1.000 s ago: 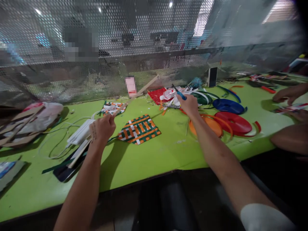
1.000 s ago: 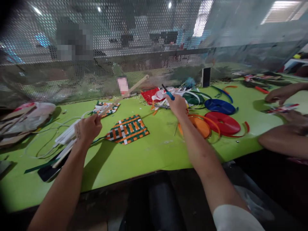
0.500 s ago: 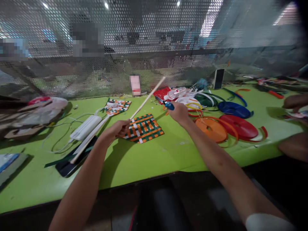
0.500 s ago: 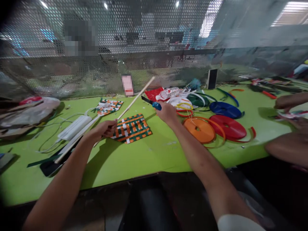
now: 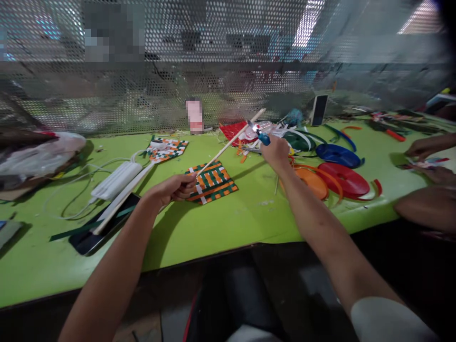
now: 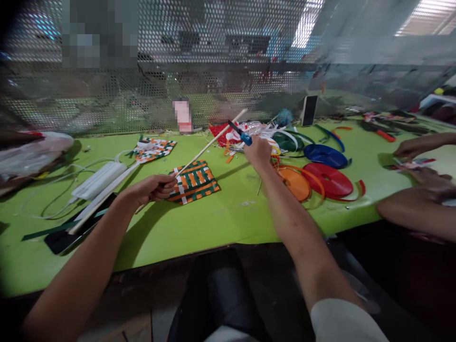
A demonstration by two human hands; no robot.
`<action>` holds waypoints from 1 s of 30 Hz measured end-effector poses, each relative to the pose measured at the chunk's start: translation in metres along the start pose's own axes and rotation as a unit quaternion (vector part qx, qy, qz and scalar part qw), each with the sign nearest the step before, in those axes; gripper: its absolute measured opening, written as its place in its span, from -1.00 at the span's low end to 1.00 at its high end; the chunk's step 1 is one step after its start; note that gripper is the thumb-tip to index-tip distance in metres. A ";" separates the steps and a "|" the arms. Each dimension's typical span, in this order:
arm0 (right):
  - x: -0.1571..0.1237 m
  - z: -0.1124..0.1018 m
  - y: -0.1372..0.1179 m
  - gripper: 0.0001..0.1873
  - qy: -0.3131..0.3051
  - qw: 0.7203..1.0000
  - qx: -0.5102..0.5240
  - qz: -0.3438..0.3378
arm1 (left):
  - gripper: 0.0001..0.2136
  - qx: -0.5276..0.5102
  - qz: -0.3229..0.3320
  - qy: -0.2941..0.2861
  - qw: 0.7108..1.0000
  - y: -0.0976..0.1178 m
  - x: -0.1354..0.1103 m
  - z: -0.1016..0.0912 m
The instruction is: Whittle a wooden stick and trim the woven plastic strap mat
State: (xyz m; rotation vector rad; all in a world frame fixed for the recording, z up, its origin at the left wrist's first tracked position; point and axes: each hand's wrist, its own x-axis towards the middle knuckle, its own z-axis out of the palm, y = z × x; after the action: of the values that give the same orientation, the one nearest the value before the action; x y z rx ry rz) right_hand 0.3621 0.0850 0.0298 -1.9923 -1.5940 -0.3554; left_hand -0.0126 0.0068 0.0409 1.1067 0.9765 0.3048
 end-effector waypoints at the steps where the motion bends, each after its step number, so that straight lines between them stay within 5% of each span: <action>1: 0.000 -0.001 0.001 -0.72 0.002 1.000 -0.003 0.005 | -0.61 0.002 0.001 -0.002 1.000 0.000 0.000 0.000; 9: -0.021 -0.002 -0.034 -0.73 -0.046 0.990 0.018 -0.133 | -0.58 -0.005 0.003 -0.012 1.000 0.000 -0.004 -0.004; 17: 0.008 -0.007 0.013 -0.73 0.011 1.000 -0.007 0.028 | -0.60 -0.006 0.005 -0.020 1.000 -0.001 -0.006 -0.012; 27: -0.037 -0.012 -0.049 -0.72 -0.045 0.980 0.031 -0.190 | -0.58 -0.023 0.016 0.045 0.999 0.000 -0.002 -0.006; 30: -0.031 -0.016 -0.043 -0.75 -0.050 0.986 0.014 -0.161 | -0.59 -0.034 0.008 0.012 0.999 0.000 -0.006 -0.008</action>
State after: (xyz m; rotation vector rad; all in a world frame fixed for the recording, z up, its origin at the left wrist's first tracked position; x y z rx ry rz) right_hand 0.3155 0.0568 0.0377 -1.7551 -1.9784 -0.3567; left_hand -0.0220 0.0079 0.0434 1.0523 0.9730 0.3631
